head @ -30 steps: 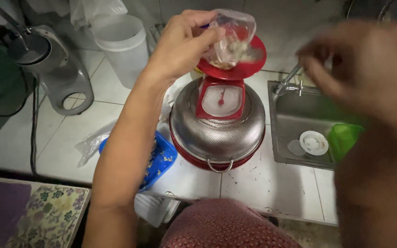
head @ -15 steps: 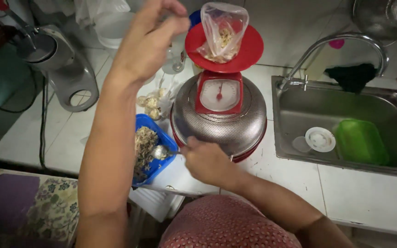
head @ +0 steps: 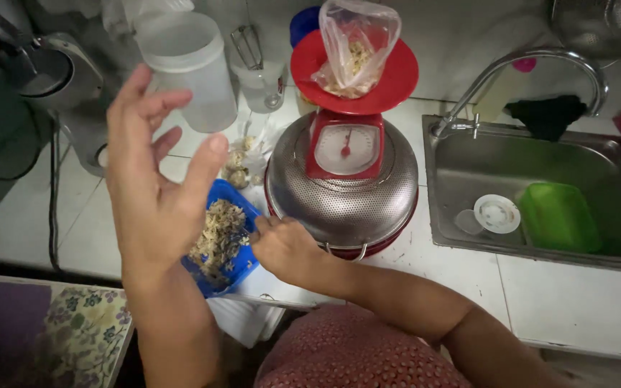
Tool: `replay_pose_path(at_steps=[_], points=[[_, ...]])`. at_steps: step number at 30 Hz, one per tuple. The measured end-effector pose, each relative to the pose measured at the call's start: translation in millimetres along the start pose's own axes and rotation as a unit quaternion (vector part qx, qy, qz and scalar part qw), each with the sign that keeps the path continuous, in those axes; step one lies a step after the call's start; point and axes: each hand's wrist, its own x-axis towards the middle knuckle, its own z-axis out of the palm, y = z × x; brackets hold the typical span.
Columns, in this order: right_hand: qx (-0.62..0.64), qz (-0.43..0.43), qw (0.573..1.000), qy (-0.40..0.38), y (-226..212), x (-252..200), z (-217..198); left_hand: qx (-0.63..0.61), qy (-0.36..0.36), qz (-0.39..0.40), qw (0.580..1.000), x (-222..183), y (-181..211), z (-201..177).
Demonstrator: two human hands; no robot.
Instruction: Portioning food ingredients into small plastic bags, weighing them on a scale, and preparing dessert cups with various toppings.
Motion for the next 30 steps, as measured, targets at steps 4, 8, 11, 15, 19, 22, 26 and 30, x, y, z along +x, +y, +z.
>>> replay_pose_path(at_steps=[4,8,11,15,19,22,26,30], points=[[-0.020,-0.003,1.000,0.001,0,10,4,0.029,-0.003,0.015,0.999,-14,-16,-6],[-0.043,-0.034,0.997,-0.047,5,26,16,0.027,0.011,-0.002,1.000,-19,-17,-15],[-0.021,-0.046,0.998,-0.036,9,34,41,0.027,0.023,-0.008,0.999,-25,-20,-25],[0.015,-0.046,0.997,-0.058,16,38,84,0.028,0.043,-0.019,0.999,-32,-22,-35],[0.156,-0.105,0.982,-0.010,30,27,74,0.049,0.057,-0.035,0.997,-40,-16,-47],[0.079,-0.162,0.983,-0.044,37,31,52,0.040,0.087,-0.045,0.994,-42,-9,-50],[0.070,-0.129,0.986,-0.078,42,36,50,0.078,0.092,-0.026,0.992,-51,-12,-54],[0.143,-0.083,0.974,-0.157,42,37,44,0.090,0.079,-0.016,0.993,-57,-9,-54]])
